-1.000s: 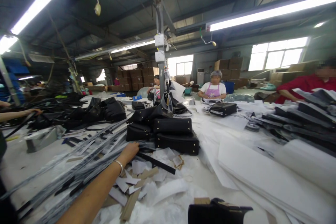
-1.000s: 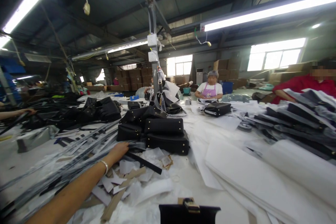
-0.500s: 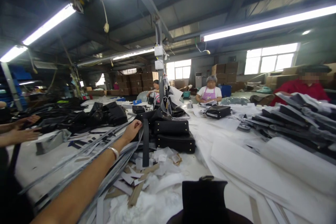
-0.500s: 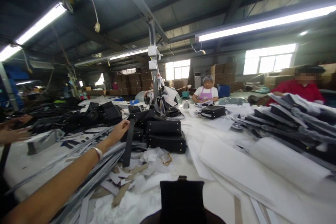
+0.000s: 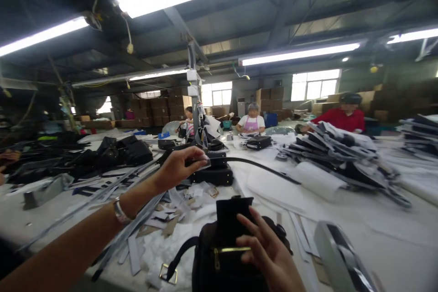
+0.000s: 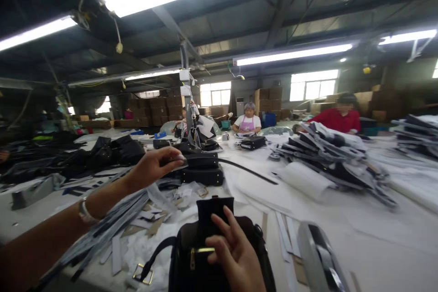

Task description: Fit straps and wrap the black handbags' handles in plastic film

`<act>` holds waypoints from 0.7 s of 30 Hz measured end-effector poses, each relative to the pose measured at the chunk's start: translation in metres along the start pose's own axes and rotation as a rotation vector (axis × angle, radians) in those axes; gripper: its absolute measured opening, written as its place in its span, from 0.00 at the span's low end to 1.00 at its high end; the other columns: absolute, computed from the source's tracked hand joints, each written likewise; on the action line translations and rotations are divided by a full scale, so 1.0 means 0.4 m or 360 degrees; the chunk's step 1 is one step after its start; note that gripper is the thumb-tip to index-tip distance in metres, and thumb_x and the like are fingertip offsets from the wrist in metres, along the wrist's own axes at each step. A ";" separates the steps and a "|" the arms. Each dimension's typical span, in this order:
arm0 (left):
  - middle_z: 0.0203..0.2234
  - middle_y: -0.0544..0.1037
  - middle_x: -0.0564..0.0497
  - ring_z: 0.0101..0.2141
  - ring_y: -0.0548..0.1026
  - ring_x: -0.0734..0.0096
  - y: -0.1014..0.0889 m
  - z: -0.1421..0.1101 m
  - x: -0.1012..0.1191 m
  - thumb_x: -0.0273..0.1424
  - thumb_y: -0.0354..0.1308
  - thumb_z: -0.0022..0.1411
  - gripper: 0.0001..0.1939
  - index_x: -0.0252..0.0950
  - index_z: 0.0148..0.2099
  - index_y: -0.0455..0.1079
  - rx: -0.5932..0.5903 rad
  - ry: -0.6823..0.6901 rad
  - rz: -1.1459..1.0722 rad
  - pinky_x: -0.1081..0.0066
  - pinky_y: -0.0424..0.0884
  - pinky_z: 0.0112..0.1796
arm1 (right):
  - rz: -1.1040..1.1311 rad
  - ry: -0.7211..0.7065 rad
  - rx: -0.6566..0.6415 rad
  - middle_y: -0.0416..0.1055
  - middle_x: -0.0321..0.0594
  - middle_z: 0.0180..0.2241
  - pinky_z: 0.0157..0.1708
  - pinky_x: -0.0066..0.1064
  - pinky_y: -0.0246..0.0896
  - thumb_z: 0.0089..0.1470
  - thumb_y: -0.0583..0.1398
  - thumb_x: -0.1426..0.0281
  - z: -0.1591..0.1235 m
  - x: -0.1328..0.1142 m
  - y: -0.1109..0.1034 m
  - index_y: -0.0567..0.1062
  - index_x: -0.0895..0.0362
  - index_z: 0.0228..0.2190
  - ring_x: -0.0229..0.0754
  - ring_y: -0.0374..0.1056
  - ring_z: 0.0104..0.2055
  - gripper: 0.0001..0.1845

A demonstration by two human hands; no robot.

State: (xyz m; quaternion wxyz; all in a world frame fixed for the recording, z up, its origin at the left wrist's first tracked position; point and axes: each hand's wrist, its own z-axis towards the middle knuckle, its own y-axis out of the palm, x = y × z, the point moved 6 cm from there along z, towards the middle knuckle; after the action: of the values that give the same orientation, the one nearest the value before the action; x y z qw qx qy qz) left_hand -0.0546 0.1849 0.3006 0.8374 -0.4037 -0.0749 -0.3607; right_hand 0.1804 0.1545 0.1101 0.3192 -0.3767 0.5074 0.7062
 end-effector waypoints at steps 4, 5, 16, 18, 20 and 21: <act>0.32 0.80 0.54 0.33 0.76 0.72 0.045 -0.088 0.107 0.34 0.62 0.62 0.07 0.36 0.40 0.74 -0.0372 0.0066 0.0067 0.75 0.69 0.37 | 0.0580 0.0242 -0.0014 0.69 0.48 0.57 0.31 0.21 0.72 0.52 0.69 0.60 0.012 -0.017 0.028 0.68 0.53 0.57 0.35 0.73 0.35 0.33; 0.32 0.80 0.54 0.33 0.76 0.72 0.049 -0.103 0.118 0.33 0.62 0.62 0.07 0.36 0.41 0.74 -0.0431 0.0058 0.0074 0.75 0.69 0.37 | 0.0693 0.0271 -0.0008 0.70 0.48 0.57 0.34 0.20 0.72 0.55 0.68 0.61 0.014 -0.021 0.028 0.70 0.54 0.55 0.34 0.73 0.36 0.29; 0.41 0.79 0.51 0.42 0.76 0.63 0.079 -0.170 0.051 0.43 0.65 0.57 0.23 0.39 0.53 0.71 -0.0980 -0.0238 0.0050 0.69 0.69 0.44 | 0.0529 0.0085 0.0350 0.80 0.43 0.35 0.27 0.18 0.70 0.54 0.67 0.58 0.015 -0.034 -0.044 0.80 0.63 0.40 0.33 0.72 0.29 0.20; 0.40 0.78 0.51 0.41 0.76 0.62 0.079 -0.183 0.020 0.45 0.67 0.53 0.30 0.40 0.56 0.69 -0.1059 -0.0271 0.0121 0.68 0.70 0.43 | 0.0516 0.0080 0.0381 0.80 0.45 0.38 0.26 0.20 0.71 0.56 0.64 0.54 0.015 -0.033 -0.068 0.80 0.62 0.42 0.34 0.72 0.28 0.23; 0.37 0.78 0.52 0.38 0.76 0.62 0.076 -0.194 -0.010 0.46 0.68 0.52 0.33 0.41 0.58 0.68 -0.1099 -0.0292 0.0185 0.69 0.70 0.41 | 0.0528 0.0093 0.0418 0.80 0.44 0.35 0.27 0.21 0.72 0.56 0.64 0.54 0.013 -0.028 -0.092 0.79 0.62 0.43 0.36 0.72 0.28 0.24; 0.36 0.78 0.52 0.38 0.76 0.63 0.073 -0.197 -0.024 0.46 0.67 0.53 0.32 0.41 0.58 0.68 -0.1103 -0.0298 0.0217 0.69 0.70 0.41 | 0.0545 0.0096 0.0451 0.80 0.43 0.34 0.27 0.21 0.72 0.55 0.65 0.55 0.012 -0.025 -0.105 0.80 0.61 0.42 0.36 0.72 0.29 0.23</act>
State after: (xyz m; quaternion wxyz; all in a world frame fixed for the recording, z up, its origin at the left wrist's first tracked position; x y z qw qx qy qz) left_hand -0.0553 0.1448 0.2260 0.6625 -0.6988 0.0025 -0.2696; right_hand 0.2195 0.1702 0.0996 0.2293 -0.2574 0.6674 0.6601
